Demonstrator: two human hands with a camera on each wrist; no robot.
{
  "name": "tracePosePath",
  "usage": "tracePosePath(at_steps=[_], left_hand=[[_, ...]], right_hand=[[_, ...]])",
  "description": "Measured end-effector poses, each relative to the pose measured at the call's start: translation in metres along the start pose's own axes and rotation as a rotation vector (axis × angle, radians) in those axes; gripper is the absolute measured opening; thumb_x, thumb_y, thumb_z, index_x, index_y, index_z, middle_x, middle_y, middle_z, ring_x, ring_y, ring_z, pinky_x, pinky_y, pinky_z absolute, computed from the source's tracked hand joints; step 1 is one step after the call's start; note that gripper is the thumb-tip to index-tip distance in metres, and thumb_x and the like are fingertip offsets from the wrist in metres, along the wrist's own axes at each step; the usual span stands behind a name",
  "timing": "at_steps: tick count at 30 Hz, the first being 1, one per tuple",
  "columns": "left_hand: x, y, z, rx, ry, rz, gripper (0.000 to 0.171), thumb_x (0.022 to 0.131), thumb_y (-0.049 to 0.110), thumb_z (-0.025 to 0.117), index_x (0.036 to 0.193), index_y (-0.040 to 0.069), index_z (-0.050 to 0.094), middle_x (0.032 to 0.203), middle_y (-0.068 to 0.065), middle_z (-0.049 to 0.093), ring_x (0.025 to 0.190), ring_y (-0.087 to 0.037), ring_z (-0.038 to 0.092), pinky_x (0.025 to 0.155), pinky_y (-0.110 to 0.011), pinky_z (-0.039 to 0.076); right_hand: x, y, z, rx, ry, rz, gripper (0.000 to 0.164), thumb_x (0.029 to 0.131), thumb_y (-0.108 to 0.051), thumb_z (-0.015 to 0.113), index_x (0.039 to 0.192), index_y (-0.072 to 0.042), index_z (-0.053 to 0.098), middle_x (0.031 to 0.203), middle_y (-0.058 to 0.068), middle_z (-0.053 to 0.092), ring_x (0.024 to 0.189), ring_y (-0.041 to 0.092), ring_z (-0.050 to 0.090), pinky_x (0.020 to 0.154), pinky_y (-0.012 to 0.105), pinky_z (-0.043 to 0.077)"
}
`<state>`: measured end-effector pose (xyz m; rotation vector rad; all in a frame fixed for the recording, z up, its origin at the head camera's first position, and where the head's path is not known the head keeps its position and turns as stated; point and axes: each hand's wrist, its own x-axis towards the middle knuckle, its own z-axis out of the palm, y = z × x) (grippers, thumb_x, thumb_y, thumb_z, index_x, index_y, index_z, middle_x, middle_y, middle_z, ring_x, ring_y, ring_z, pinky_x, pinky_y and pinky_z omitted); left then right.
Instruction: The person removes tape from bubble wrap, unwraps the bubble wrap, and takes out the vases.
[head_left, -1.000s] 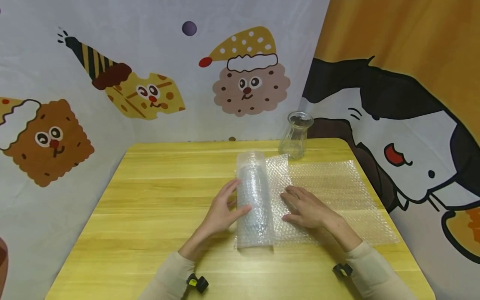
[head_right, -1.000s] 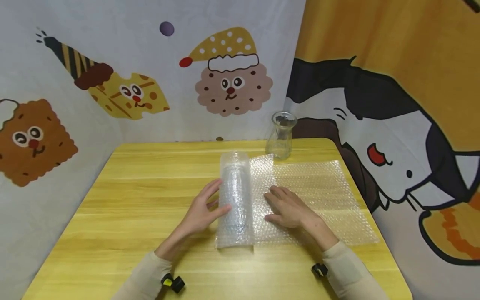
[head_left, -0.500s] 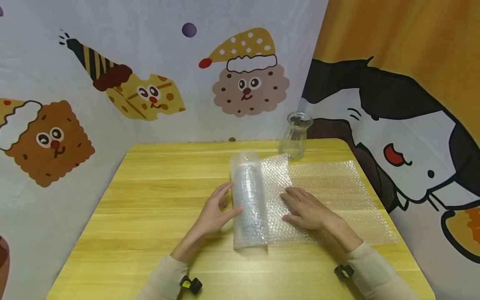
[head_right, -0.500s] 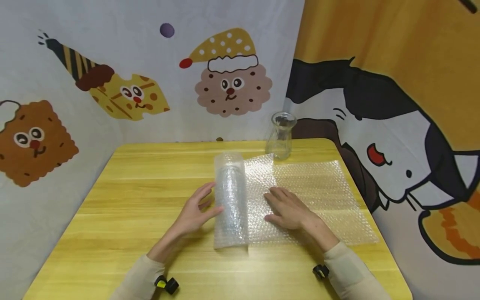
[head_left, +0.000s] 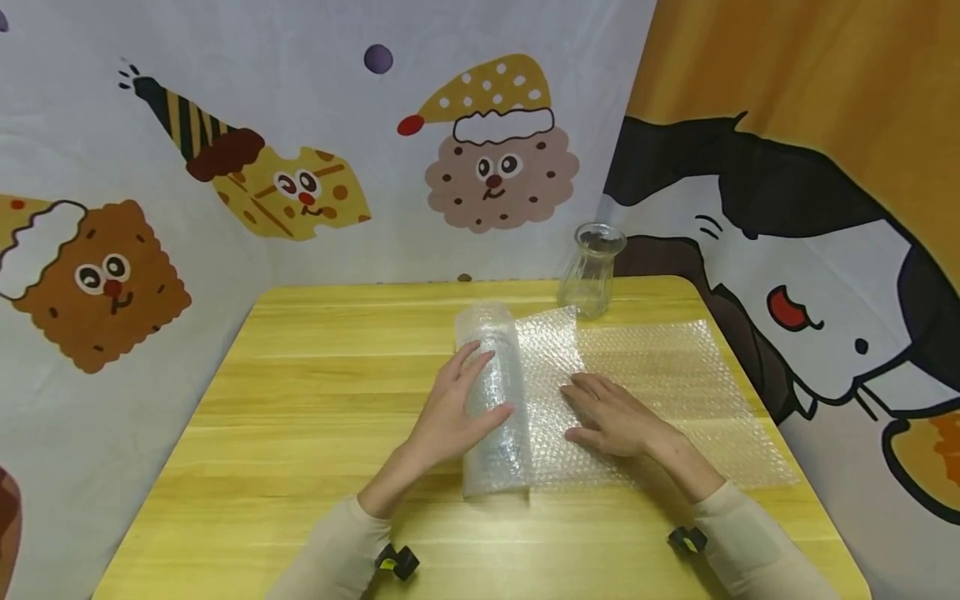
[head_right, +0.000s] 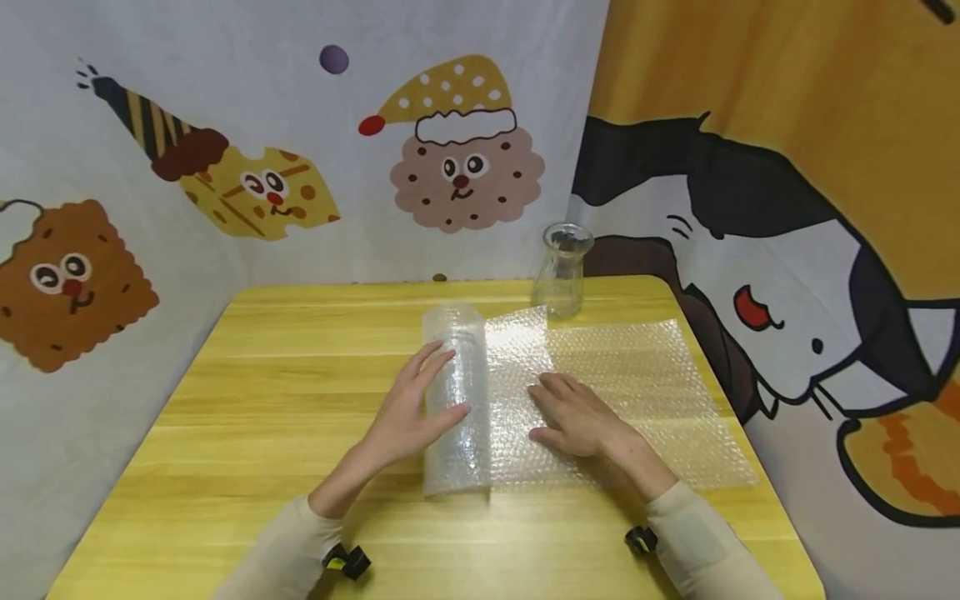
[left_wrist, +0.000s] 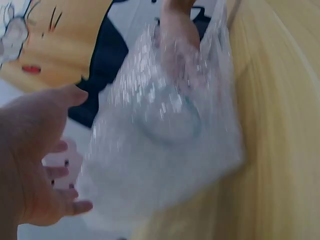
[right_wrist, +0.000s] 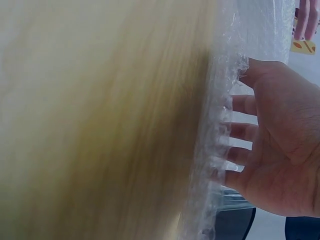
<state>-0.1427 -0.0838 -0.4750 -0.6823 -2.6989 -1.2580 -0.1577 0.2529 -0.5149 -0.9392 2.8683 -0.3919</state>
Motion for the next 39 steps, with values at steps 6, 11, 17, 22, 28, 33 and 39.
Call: tracePosePath(at_steps=[6,11,17,22,28,33,39], left_hand=[[0.006,0.013,0.011,0.235,-0.062,0.036,0.079,0.097,0.054,0.084,0.163,0.018,0.060,0.185,-0.023,0.029,0.172,-0.053,0.024,0.137,-0.078,0.027],[0.004,0.010,0.012,0.280,-0.078,0.029,0.076,0.094,0.051,0.087,0.159,0.020,0.064,0.186,-0.023,0.027,0.173,-0.054,0.021,0.138,-0.076,0.028],[0.000,0.001,0.006,0.211,-0.099,-0.031,0.080,0.092,0.047,0.090,0.163,0.025,0.060,0.190,-0.015,0.018,0.176,-0.048,0.016,0.128,-0.077,0.042],[-0.004,-0.007,-0.001,0.150,-0.113,-0.060,0.084,0.089,0.040,0.092,0.165,0.026,0.058,0.192,-0.011,0.013,0.177,-0.046,0.014,0.123,-0.080,0.044],[-0.010,-0.013,-0.009,0.089,-0.098,-0.126,0.090,0.085,0.036,0.090,0.168,0.030,0.054,0.192,-0.009,0.011,0.177,-0.045,0.015,0.124,-0.083,0.041],[-0.016,-0.018,-0.014,0.056,-0.086,-0.174,0.093,0.084,0.036,0.091,0.168,0.030,0.052,0.192,-0.007,0.011,0.176,-0.046,0.019,0.123,-0.084,0.042],[-0.020,-0.024,-0.021,0.023,-0.084,-0.173,0.095,0.082,0.032,0.092,0.168,0.029,0.050,0.191,-0.009,0.014,0.170,-0.051,0.032,0.120,-0.081,0.049]], right_hand=[[0.000,-0.002,-0.002,0.007,0.019,-0.018,0.073,0.106,-0.044,0.078,0.161,-0.002,0.056,0.168,0.032,0.051,0.154,0.056,0.052,0.126,0.075,0.046],[0.001,0.000,-0.003,0.002,0.026,-0.026,0.073,0.106,-0.045,0.077,0.160,-0.001,0.057,0.168,0.032,0.052,0.154,0.056,0.052,0.127,0.075,0.046],[0.002,0.001,-0.001,-0.010,0.029,-0.033,0.073,0.105,-0.045,0.079,0.159,0.000,0.058,0.166,0.032,0.053,0.154,0.055,0.053,0.127,0.074,0.047],[0.002,-0.001,-0.001,0.001,0.024,-0.026,0.074,0.105,-0.045,0.079,0.160,0.000,0.057,0.167,0.032,0.052,0.154,0.055,0.052,0.127,0.074,0.046],[0.003,-0.001,-0.001,0.016,0.024,-0.020,0.074,0.105,-0.043,0.080,0.160,-0.001,0.057,0.167,0.032,0.051,0.154,0.056,0.052,0.126,0.075,0.046],[0.002,0.001,-0.001,0.032,0.001,0.010,0.076,0.105,-0.044,0.079,0.163,-0.001,0.055,0.170,0.032,0.049,0.157,0.056,0.049,0.128,0.075,0.044],[0.002,0.002,0.000,0.031,0.000,0.015,0.076,0.105,-0.045,0.079,0.163,-0.002,0.055,0.170,0.031,0.048,0.156,0.056,0.049,0.128,0.075,0.044]])
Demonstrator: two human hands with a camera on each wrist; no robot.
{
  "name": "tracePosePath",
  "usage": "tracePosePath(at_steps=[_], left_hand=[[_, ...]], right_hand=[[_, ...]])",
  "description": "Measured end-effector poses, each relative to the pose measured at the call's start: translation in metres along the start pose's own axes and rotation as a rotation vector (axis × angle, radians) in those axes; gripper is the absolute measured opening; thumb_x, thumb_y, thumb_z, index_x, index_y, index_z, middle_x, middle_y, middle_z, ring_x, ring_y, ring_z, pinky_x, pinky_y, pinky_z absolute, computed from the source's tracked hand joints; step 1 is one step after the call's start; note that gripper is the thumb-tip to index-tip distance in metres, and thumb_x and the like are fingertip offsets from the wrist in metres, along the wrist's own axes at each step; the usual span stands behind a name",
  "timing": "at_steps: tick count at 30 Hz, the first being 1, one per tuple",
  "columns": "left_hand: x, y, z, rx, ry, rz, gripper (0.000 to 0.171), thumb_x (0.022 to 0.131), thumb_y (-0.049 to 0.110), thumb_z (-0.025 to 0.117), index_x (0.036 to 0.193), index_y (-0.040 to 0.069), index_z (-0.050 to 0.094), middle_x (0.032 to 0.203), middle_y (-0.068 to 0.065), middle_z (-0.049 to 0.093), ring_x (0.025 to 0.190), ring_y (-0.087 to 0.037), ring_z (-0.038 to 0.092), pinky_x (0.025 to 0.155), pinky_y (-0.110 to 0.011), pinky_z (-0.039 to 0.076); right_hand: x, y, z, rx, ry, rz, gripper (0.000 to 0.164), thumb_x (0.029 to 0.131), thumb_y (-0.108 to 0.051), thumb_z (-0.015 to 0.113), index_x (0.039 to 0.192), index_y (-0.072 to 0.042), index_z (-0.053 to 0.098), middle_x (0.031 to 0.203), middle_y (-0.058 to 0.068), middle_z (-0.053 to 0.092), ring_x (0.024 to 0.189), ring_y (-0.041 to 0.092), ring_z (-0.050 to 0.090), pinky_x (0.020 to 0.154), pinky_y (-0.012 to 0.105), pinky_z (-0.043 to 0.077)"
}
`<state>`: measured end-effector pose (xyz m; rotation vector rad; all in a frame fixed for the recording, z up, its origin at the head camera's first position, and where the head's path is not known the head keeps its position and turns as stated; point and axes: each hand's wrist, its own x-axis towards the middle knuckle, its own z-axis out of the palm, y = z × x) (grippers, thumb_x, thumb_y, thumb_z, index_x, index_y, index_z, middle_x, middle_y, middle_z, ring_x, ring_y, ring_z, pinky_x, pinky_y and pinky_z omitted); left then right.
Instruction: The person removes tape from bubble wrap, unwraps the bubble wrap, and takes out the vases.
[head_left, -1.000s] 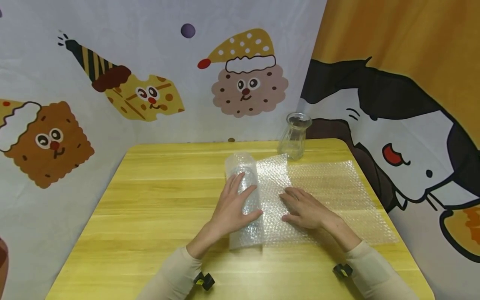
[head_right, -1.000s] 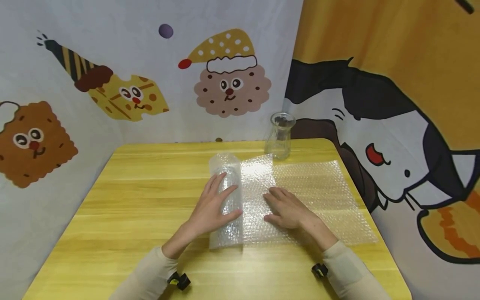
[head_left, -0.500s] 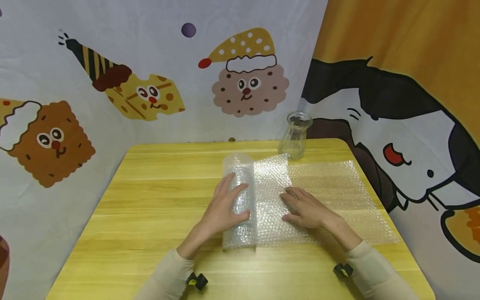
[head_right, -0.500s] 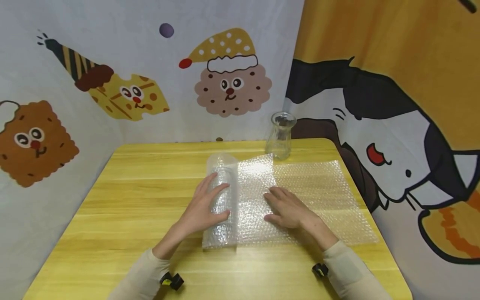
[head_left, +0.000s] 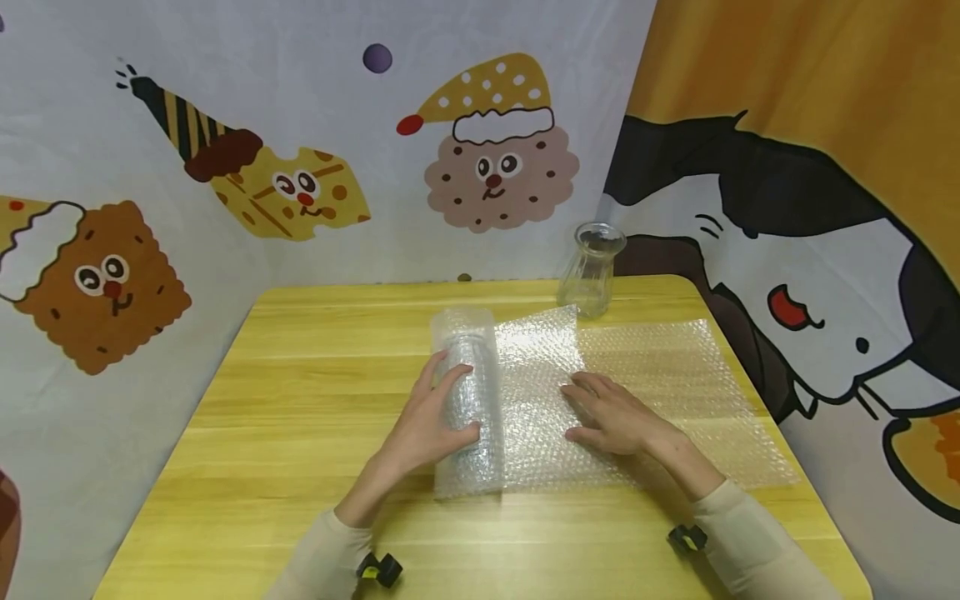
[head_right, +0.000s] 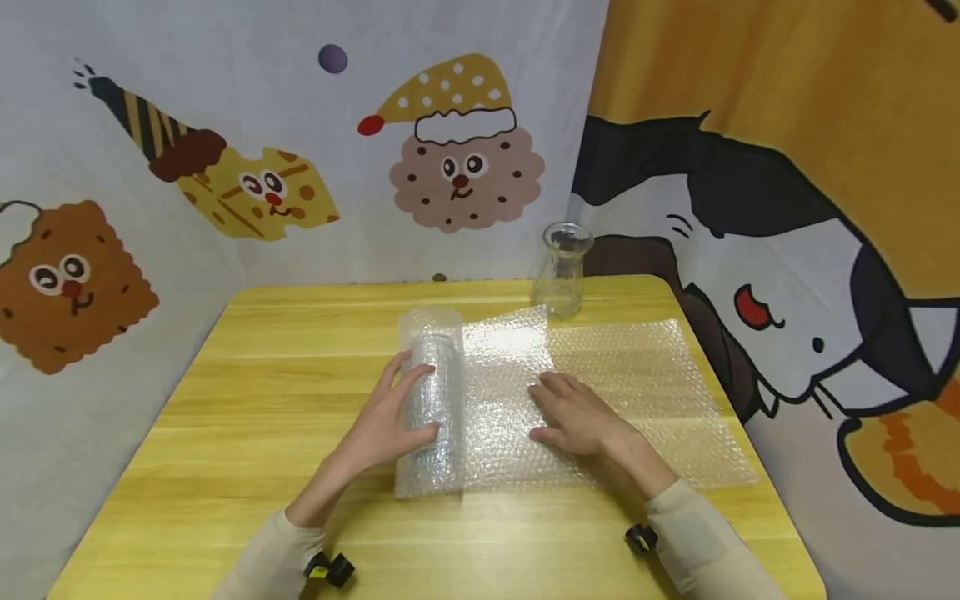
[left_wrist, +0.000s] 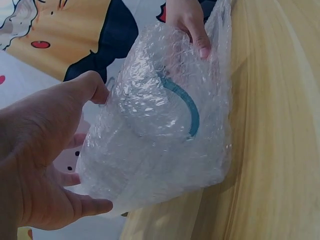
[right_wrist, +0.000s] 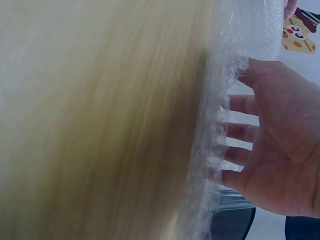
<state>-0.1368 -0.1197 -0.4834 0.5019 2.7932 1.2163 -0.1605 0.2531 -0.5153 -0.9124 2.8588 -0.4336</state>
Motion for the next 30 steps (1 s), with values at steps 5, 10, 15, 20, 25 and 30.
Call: tracePosePath(at_steps=[5,10,15,20,25,30], left_hand=[[-0.001,-0.007,-0.004,-0.021,-0.010,-0.001,0.097,0.082,0.029,0.092,0.168,0.030,0.048,0.190,-0.007,0.015,0.158,-0.050,0.051,0.114,-0.076,0.057],[-0.003,-0.015,-0.009,-0.060,-0.029,-0.013,0.096,0.082,0.029,0.091,0.167,0.031,0.046,0.191,-0.008,0.015,0.155,-0.054,0.054,0.113,-0.079,0.056],[-0.005,-0.025,-0.014,-0.110,-0.037,0.010,0.095,0.085,0.027,0.091,0.168,0.029,0.045,0.190,-0.012,0.014,0.160,-0.058,0.046,0.116,-0.084,0.050],[-0.010,-0.035,-0.017,-0.161,-0.048,0.049,0.093,0.088,0.025,0.089,0.169,0.026,0.042,0.191,-0.014,0.012,0.159,-0.058,0.046,0.118,-0.079,0.052],[-0.014,-0.045,-0.019,-0.242,-0.049,0.057,0.092,0.090,0.017,0.088,0.169,0.023,0.041,0.191,-0.017,0.009,0.168,-0.058,0.031,0.126,-0.073,0.047],[-0.018,-0.054,-0.024,-0.269,-0.054,0.049,0.091,0.092,0.013,0.087,0.170,0.023,0.040,0.191,-0.018,0.010,0.170,-0.058,0.028,0.126,-0.070,0.048]], right_hand=[[0.001,0.000,0.001,0.002,0.004,-0.009,0.075,0.105,-0.045,0.080,0.162,-0.001,0.056,0.169,0.032,0.049,0.155,0.056,0.050,0.127,0.076,0.045],[0.002,0.000,0.001,0.002,0.001,-0.010,0.076,0.104,-0.045,0.080,0.162,-0.001,0.056,0.170,0.032,0.049,0.156,0.056,0.050,0.127,0.075,0.045],[0.002,0.000,0.001,0.000,0.004,-0.005,0.077,0.104,-0.046,0.080,0.162,-0.002,0.056,0.170,0.031,0.049,0.156,0.055,0.050,0.127,0.075,0.045],[0.002,-0.001,0.001,-0.003,0.015,-0.018,0.076,0.104,-0.046,0.080,0.161,-0.001,0.057,0.168,0.032,0.051,0.154,0.056,0.052,0.125,0.075,0.047],[0.001,-0.001,0.000,0.003,0.007,-0.007,0.076,0.104,-0.046,0.080,0.162,-0.001,0.056,0.169,0.031,0.050,0.155,0.056,0.050,0.127,0.075,0.045],[0.002,0.000,0.000,0.011,0.003,-0.003,0.076,0.104,-0.045,0.080,0.162,-0.002,0.056,0.169,0.031,0.049,0.156,0.056,0.049,0.128,0.075,0.044]])
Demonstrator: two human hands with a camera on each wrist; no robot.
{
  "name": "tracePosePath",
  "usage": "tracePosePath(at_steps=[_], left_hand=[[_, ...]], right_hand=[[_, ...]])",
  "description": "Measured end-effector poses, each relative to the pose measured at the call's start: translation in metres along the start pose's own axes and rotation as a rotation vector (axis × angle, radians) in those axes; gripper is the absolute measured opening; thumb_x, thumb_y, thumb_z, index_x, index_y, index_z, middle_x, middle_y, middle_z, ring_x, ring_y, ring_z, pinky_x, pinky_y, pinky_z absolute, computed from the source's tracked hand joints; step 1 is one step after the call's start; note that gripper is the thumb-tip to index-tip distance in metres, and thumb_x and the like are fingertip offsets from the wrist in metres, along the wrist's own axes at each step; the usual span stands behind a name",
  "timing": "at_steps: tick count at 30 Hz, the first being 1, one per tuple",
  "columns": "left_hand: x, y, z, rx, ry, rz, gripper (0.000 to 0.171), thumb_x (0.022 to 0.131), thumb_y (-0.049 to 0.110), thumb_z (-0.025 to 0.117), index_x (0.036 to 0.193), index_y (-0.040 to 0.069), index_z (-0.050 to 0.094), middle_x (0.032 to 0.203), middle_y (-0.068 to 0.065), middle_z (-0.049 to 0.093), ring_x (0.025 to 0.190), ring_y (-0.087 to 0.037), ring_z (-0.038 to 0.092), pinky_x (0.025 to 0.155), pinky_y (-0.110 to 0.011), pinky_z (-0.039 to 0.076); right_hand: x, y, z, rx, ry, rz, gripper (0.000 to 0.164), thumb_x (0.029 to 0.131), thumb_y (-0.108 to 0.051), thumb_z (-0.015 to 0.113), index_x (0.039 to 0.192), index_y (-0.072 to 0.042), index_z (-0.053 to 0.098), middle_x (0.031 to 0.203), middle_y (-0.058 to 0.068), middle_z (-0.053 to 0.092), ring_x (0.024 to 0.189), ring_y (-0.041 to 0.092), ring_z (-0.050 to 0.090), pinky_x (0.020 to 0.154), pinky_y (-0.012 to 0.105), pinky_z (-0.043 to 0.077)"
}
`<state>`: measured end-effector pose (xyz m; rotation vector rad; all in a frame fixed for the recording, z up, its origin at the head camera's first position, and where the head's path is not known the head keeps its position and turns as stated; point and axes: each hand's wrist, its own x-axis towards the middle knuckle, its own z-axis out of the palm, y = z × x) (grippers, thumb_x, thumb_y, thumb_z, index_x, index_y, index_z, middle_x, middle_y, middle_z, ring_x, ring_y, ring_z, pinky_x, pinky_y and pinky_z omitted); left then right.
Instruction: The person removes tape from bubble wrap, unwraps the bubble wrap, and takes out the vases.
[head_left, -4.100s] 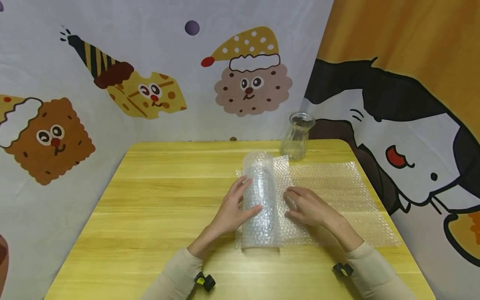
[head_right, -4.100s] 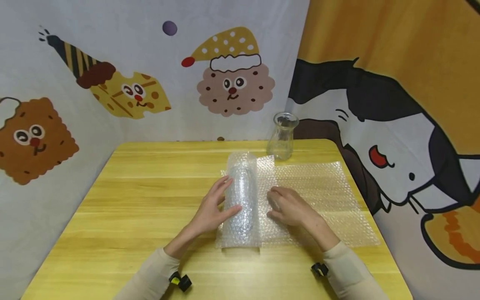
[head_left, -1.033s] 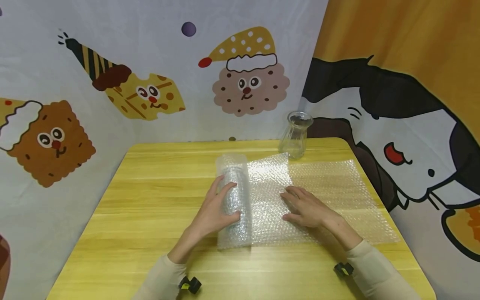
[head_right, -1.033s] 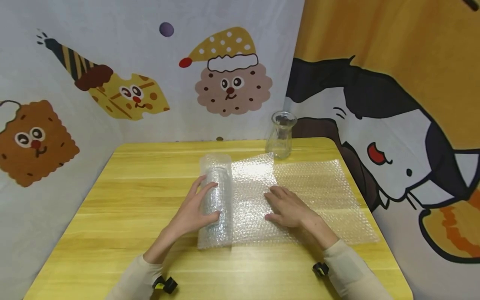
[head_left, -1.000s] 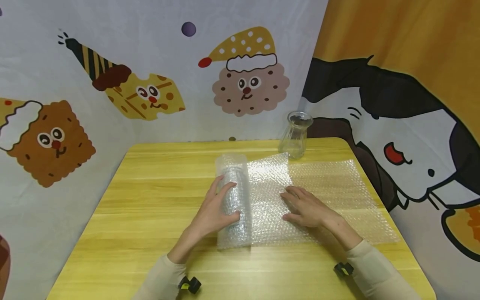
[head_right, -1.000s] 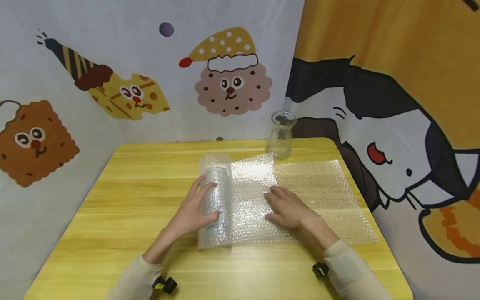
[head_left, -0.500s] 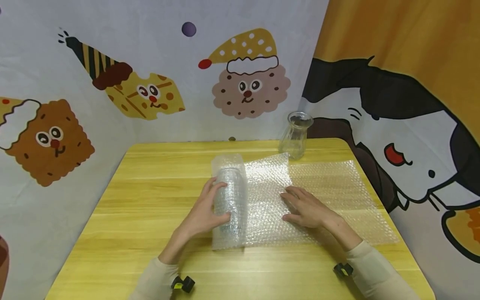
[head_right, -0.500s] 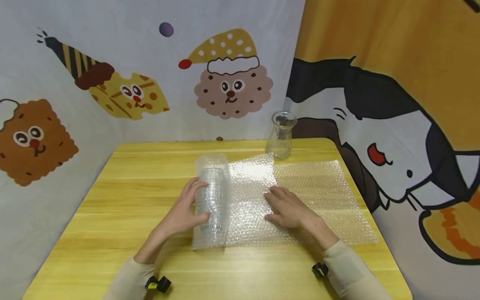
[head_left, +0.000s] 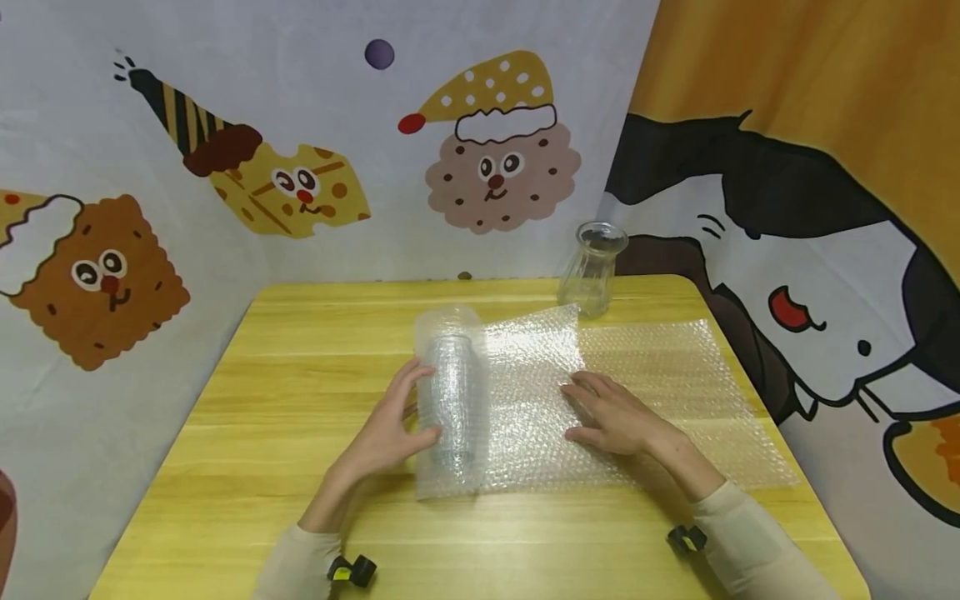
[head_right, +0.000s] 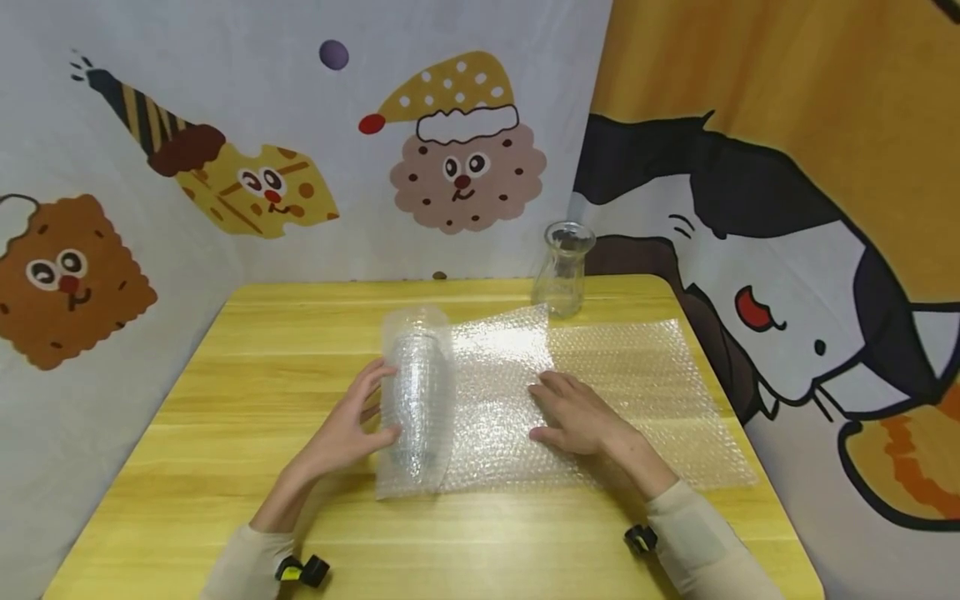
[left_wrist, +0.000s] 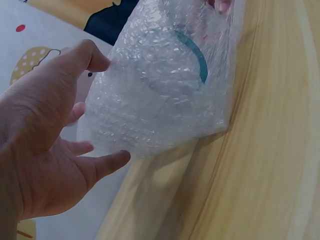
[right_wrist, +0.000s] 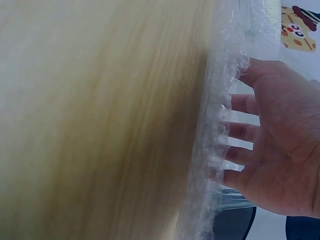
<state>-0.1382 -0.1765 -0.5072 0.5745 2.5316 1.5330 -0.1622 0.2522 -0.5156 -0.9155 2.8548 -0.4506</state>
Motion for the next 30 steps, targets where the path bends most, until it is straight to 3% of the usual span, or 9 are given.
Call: tracePosePath(at_steps=[9,15,19,25,30], left_hand=[[-0.004,0.002,-0.003,0.028,0.013,0.007,0.090,0.092,0.013,0.087,0.170,0.020,0.041,0.190,-0.020,0.013,0.168,-0.059,0.030,0.125,-0.072,0.049],[-0.004,0.014,-0.001,0.143,0.039,0.049,0.092,0.091,0.017,0.086,0.172,0.014,0.043,0.190,-0.019,0.017,0.164,-0.058,0.038,0.122,-0.081,0.047],[0.000,0.024,0.002,0.198,0.036,0.074,0.098,0.088,0.019,0.085,0.175,0.012,0.040,0.191,-0.014,0.018,0.168,-0.054,0.035,0.121,-0.085,0.042],[0.011,0.038,0.011,0.341,0.054,0.107,0.096,0.094,0.034,0.088,0.175,0.009,0.041,0.190,-0.015,0.021,0.174,-0.046,0.027,0.131,-0.079,0.034],[0.020,0.045,0.021,0.457,0.084,0.123,0.099,0.095,0.046,0.089,0.173,0.006,0.043,0.189,-0.020,0.022,0.176,-0.048,0.021,0.138,-0.075,0.026]], right_hand=[[0.001,0.001,0.001,0.009,0.002,-0.005,0.076,0.104,-0.045,0.081,0.162,-0.001,0.056,0.169,0.032,0.050,0.156,0.056,0.049,0.128,0.075,0.045],[0.001,0.001,0.001,0.013,-0.002,0.000,0.076,0.104,-0.044,0.081,0.163,-0.002,0.056,0.170,0.032,0.049,0.157,0.056,0.048,0.128,0.075,0.045],[0.000,0.001,0.000,0.011,-0.004,0.002,0.076,0.105,-0.044,0.080,0.163,-0.002,0.056,0.170,0.031,0.049,0.157,0.056,0.048,0.128,0.074,0.045],[0.000,0.000,0.000,0.010,0.004,-0.005,0.075,0.104,-0.043,0.081,0.161,-0.001,0.057,0.169,0.032,0.050,0.155,0.057,0.050,0.126,0.075,0.047],[0.001,-0.001,-0.001,0.007,-0.003,-0.002,0.076,0.105,-0.045,0.080,0.162,-0.002,0.056,0.169,0.031,0.050,0.155,0.056,0.051,0.126,0.073,0.048]])
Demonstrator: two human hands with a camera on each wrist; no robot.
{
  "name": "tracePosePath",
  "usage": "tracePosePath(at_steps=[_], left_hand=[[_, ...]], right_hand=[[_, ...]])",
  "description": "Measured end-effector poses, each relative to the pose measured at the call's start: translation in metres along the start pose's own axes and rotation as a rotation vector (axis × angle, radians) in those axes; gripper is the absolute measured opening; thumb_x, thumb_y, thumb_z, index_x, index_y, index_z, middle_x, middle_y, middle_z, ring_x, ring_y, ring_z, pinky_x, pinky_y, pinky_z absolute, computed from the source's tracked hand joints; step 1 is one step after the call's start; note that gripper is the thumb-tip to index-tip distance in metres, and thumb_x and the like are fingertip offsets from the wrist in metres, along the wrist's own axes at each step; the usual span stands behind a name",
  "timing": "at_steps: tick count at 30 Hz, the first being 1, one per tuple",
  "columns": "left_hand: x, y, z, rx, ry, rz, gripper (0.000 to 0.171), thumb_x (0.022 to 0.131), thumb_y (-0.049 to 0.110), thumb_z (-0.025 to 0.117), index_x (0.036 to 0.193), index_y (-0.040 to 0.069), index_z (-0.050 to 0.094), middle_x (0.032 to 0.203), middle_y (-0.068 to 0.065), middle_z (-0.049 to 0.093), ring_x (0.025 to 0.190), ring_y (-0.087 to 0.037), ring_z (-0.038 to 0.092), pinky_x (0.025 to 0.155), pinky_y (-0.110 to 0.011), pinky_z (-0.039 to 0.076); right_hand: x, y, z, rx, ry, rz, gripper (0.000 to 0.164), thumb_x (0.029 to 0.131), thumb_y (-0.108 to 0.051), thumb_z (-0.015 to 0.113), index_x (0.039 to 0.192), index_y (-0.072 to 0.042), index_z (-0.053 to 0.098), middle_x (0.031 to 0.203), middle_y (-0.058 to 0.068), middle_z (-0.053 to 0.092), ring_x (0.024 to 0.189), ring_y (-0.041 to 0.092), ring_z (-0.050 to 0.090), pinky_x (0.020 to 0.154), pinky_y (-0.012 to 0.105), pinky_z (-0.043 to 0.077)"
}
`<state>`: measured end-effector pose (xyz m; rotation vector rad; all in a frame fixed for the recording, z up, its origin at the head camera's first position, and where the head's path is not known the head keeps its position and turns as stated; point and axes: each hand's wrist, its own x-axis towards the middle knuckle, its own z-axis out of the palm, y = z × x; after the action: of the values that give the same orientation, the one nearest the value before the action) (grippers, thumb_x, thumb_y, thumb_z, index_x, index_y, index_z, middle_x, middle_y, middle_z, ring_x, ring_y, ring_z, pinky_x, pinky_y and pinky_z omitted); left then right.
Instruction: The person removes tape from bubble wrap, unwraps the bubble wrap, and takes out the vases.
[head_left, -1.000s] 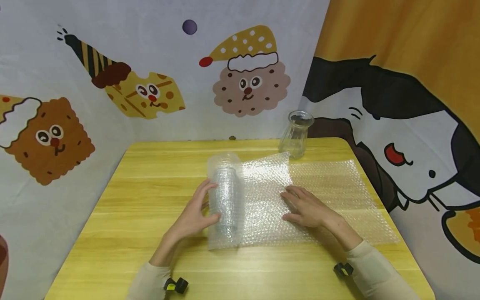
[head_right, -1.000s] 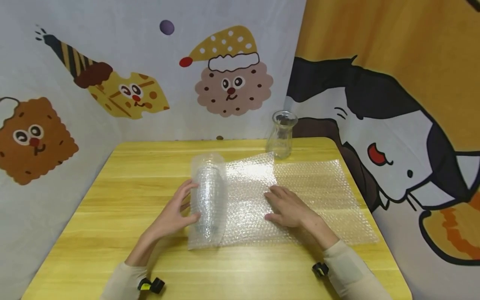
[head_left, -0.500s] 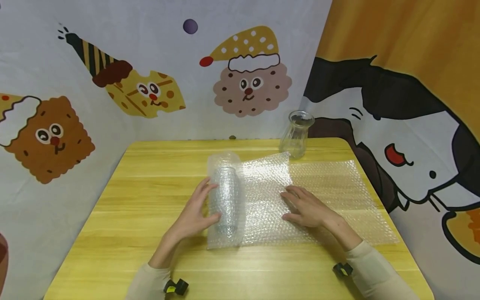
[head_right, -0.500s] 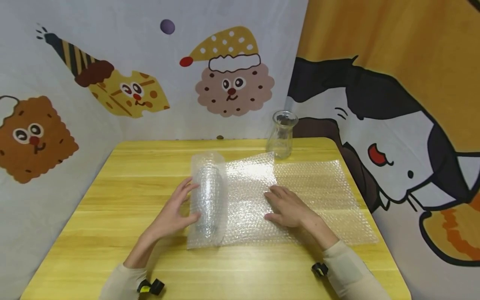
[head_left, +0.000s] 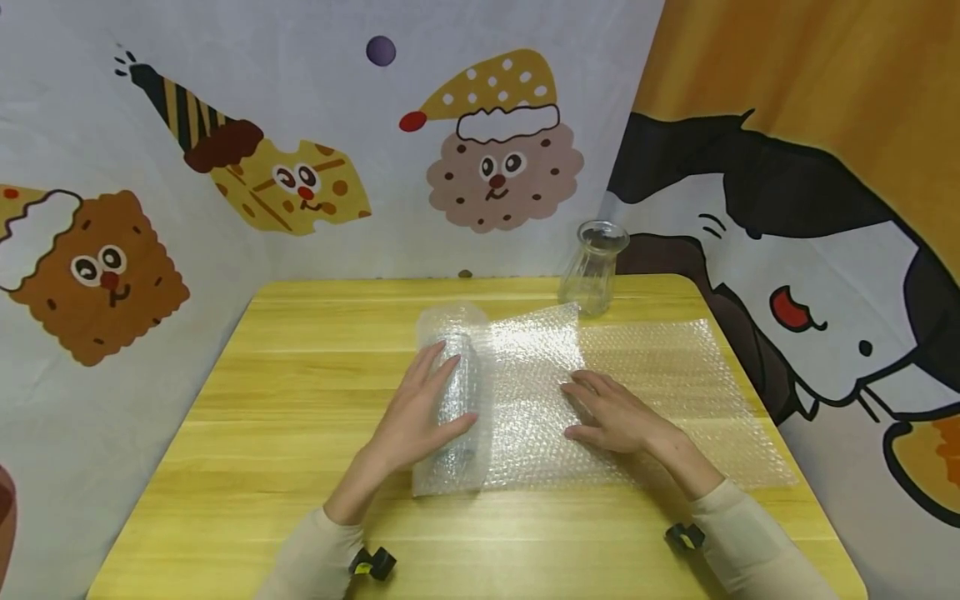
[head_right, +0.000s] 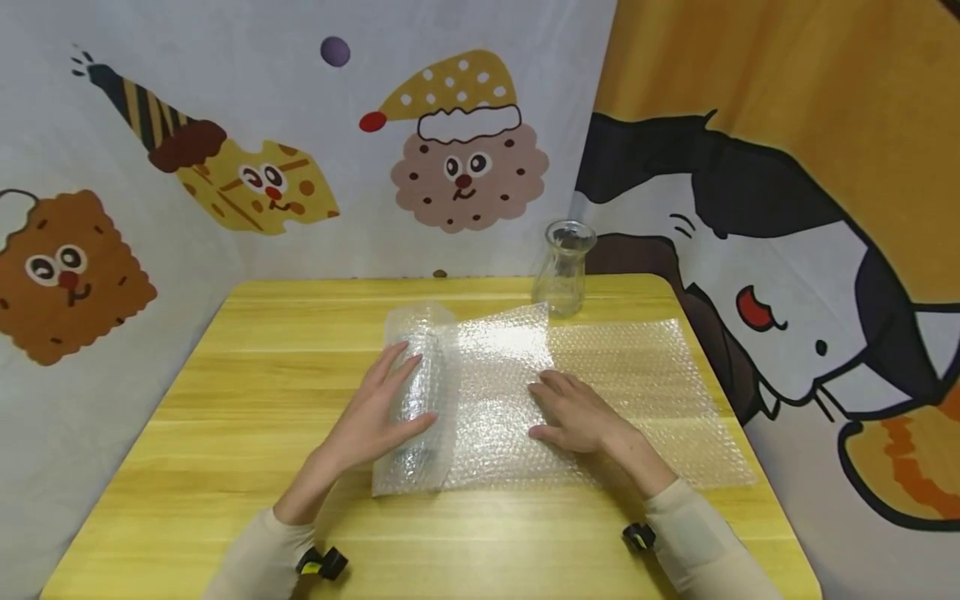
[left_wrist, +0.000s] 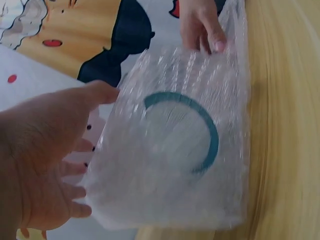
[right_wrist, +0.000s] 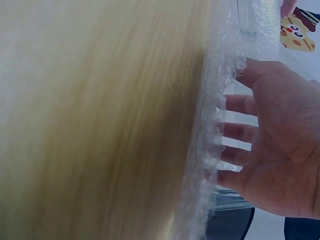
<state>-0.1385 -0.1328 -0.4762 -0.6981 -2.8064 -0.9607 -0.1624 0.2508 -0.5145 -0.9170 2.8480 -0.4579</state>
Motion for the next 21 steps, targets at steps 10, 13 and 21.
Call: tracePosePath(at_steps=[10,13,21], left_hand=[[0.007,0.006,0.008,0.084,-0.008,-0.033,0.100,0.089,0.043,0.095,0.171,0.011,0.048,0.188,-0.022,0.022,0.174,-0.054,0.019,0.136,-0.077,0.028],[0.006,0.004,0.006,0.077,-0.019,-0.038,0.101,0.088,0.044,0.095,0.171,0.012,0.048,0.189,-0.020,0.021,0.175,-0.051,0.018,0.135,-0.076,0.030],[0.002,-0.007,-0.002,-0.002,-0.075,-0.073,0.106,0.088,0.040,0.095,0.176,0.016,0.040,0.192,-0.011,0.012,0.179,-0.041,0.012,0.131,-0.077,0.034]], right_hand=[[-0.001,0.000,-0.002,0.005,0.000,0.003,0.076,0.105,-0.046,0.080,0.161,0.000,0.056,0.168,0.031,0.050,0.155,0.055,0.051,0.126,0.074,0.047],[-0.001,-0.001,-0.004,0.005,0.000,0.003,0.076,0.105,-0.046,0.080,0.161,-0.001,0.057,0.169,0.030,0.051,0.155,0.055,0.051,0.126,0.074,0.047],[-0.001,0.001,-0.002,0.018,0.001,0.008,0.075,0.104,-0.045,0.081,0.161,-0.001,0.057,0.168,0.030,0.051,0.154,0.055,0.052,0.125,0.074,0.048]])
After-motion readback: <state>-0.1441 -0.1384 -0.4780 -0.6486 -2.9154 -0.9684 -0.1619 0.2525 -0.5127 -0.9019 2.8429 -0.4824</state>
